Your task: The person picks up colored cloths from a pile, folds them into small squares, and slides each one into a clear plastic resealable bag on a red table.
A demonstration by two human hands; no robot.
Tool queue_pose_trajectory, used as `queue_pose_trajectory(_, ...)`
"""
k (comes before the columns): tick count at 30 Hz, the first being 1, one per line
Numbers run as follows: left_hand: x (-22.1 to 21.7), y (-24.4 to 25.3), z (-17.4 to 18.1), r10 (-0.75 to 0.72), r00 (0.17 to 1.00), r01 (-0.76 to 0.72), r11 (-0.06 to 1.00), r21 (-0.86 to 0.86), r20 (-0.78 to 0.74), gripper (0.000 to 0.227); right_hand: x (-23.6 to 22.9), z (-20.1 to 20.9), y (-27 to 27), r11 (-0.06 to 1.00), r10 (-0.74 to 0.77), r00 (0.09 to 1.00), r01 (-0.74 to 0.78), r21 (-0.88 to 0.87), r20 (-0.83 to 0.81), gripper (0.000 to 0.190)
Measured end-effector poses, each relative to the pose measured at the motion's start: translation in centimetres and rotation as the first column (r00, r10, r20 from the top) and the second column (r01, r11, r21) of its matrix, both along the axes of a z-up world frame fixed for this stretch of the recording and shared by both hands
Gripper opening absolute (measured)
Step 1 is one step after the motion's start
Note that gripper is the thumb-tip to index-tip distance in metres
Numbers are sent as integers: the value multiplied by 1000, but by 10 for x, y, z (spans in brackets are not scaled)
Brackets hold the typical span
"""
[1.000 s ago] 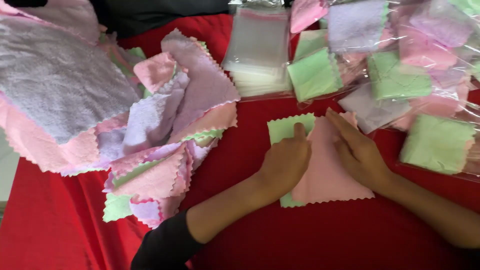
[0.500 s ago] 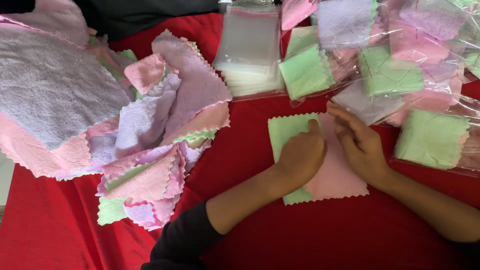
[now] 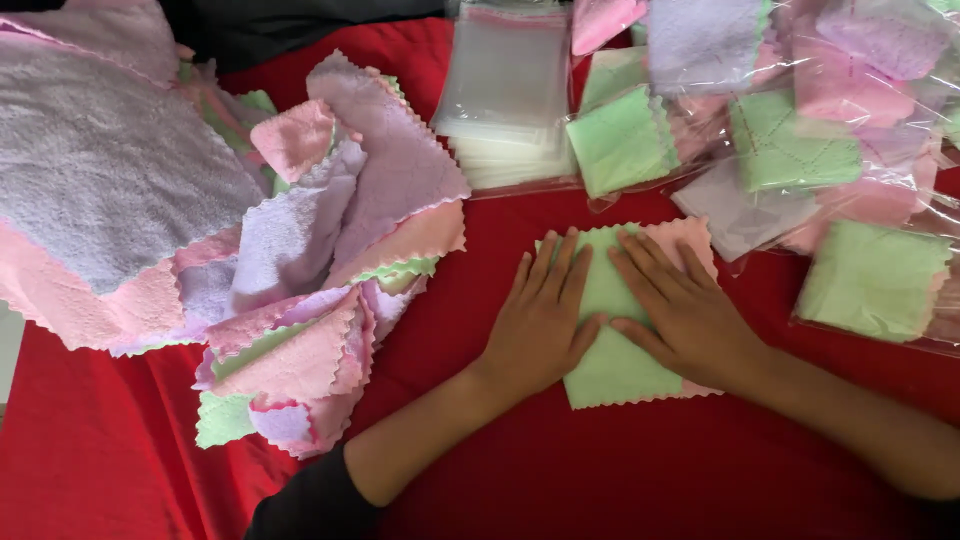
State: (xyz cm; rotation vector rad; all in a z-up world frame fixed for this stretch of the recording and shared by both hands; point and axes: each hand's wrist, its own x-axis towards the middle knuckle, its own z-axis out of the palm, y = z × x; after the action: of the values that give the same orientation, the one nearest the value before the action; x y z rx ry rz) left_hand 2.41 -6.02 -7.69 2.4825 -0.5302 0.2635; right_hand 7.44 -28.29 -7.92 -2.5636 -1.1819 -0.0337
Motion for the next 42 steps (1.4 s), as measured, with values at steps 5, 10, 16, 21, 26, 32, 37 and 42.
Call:
queue_pose_trajectory(5, -2, 15, 12, 77, 996, -71, 989, 128, -44, 102, -5, -2, -3, 993, -29, 997, 36, -112, 71, 90)
queue_pose_trajectory(10, -21, 20, 21, 184, 974, -178, 982, 55, -135, 113, -3, -5, -4, 986, -19, 996, 33, -164, 87, 93)
queue_pose_trajectory(16, -36, 13, 16, 218, 967, -212, 976, 58, -130, 83, -4, -4, -4, 982, -41, 996, 54, -178, 77, 91)
queue_pose_trajectory(21, -37, 8, 42, 80, 863, -202, 960, -194, -500, 79, 2, 7, -3, 998, -31, 1000, 31, -49, 1, 78)
queue_pose_trajectory(26, -34, 9, 42, -59, 851, -238, 843, -483, -522, 76, 5, 18, 0, 976, -95, 990, 113, 187, -104, 54)
queue_pose_trajectory(32, -49, 26, 28, -14, 886, -236, 846, -478, -463, 67, 7, 14, -8, 960, -121, 992, 122, 250, -22, 46)
queue_pose_trajectory(37, -58, 37, 42, 79, 896, -246, 907, -340, -437, 58, 6, 20, -13, 972, -211, 968, 194, 130, 136, 38)
queue_pose_trajectory(42, -51, 17, 35, 150, 989, -144, 971, -193, 18, 49, 13, 40, -14, 845, -417, 902, 431, -316, 115, 36)
